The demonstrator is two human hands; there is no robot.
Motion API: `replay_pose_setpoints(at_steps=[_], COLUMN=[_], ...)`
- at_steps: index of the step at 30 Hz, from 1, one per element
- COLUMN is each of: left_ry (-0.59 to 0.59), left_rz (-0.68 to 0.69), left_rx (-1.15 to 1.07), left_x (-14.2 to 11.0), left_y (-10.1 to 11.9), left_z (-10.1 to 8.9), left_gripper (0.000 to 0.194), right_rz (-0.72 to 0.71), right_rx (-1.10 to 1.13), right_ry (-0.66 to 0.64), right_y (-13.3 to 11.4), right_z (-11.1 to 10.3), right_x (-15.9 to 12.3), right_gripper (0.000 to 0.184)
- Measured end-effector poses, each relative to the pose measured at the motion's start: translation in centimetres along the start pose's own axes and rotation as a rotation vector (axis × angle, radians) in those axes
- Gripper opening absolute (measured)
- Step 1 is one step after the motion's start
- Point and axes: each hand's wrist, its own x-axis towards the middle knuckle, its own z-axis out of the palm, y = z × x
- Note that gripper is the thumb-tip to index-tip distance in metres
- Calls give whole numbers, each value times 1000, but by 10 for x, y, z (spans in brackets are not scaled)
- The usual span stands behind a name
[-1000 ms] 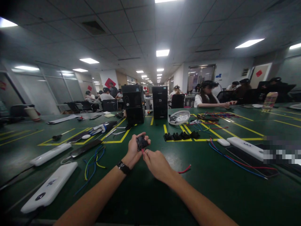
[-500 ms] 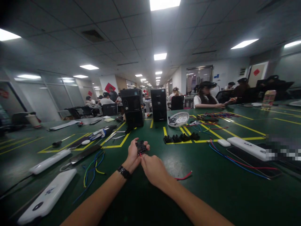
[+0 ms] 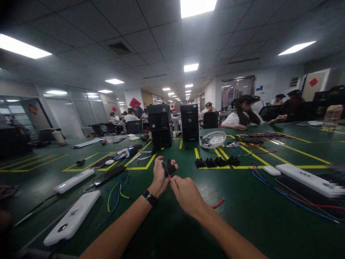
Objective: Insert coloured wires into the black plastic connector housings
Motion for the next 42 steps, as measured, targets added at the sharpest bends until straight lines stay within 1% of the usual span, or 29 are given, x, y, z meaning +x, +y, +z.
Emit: replay_pose_setpoints(at_steps=[3,5,7,10,12,14,16,18,20,22,24,26,28,31,34,36,40,42], left_ry=[8,21,25,1,-15,-12,-1,12,32,67,83,56,12,-6,-5,1,-12,-55], left_rz=[-78,-96,-73,-5,37,32,-34,-98,-87,-44,-43,-77,-109,-132,-110,-81,-49,-37], left_rx=[-60,-66,-40,1,0,-25,-69,-109,-118,-75,65,298,505,672,849,984,1264,1390], left_x=[0,1,2,2,1,0,0,2,5,11,16,22,27,39,59,76,110,123], left_y=[-1,-4,-6,-7,-4,-1,1,1,0,-1,-3,-6,-8,-10,-6,0,14,19], left_z=[4,3,0,-4,-3,0,3,4,1,-7,-19,-34,-49,-69,-83,-90,-103,-109], left_gripper=[30,29,28,28,28,28,27,27,27,27,25,22,22,27,27,27,33,33], right_rz=[4,12,18,45,48,30,23,26,26,28,40,50,54,58,89,119,133,107], right_rx=[-37,-30,20,105,112,78,30,-3,7,53,87,64,-4,-126,-195,-183,-101,-90], right_ry=[-37,-38,-13,53,65,24,-40,-73,-53,13,75,62,-24,-152,-215,-227,-235,-229], right_y=[6,5,2,-4,-5,-3,1,3,3,1,-1,-1,1,8,16,20,22,23], right_z=[11,13,7,-5,-8,-4,4,10,11,6,0,-3,-1,9,16,16,8,0], right_x=[-4,-5,-4,-1,1,0,-2,-4,-5,-5,-4,-3,-4,-8,-11,-12,-12,-12], right_gripper=[35,34,35,38,39,37,35,34,34,35,37,37,35,35,34,31,20,24])
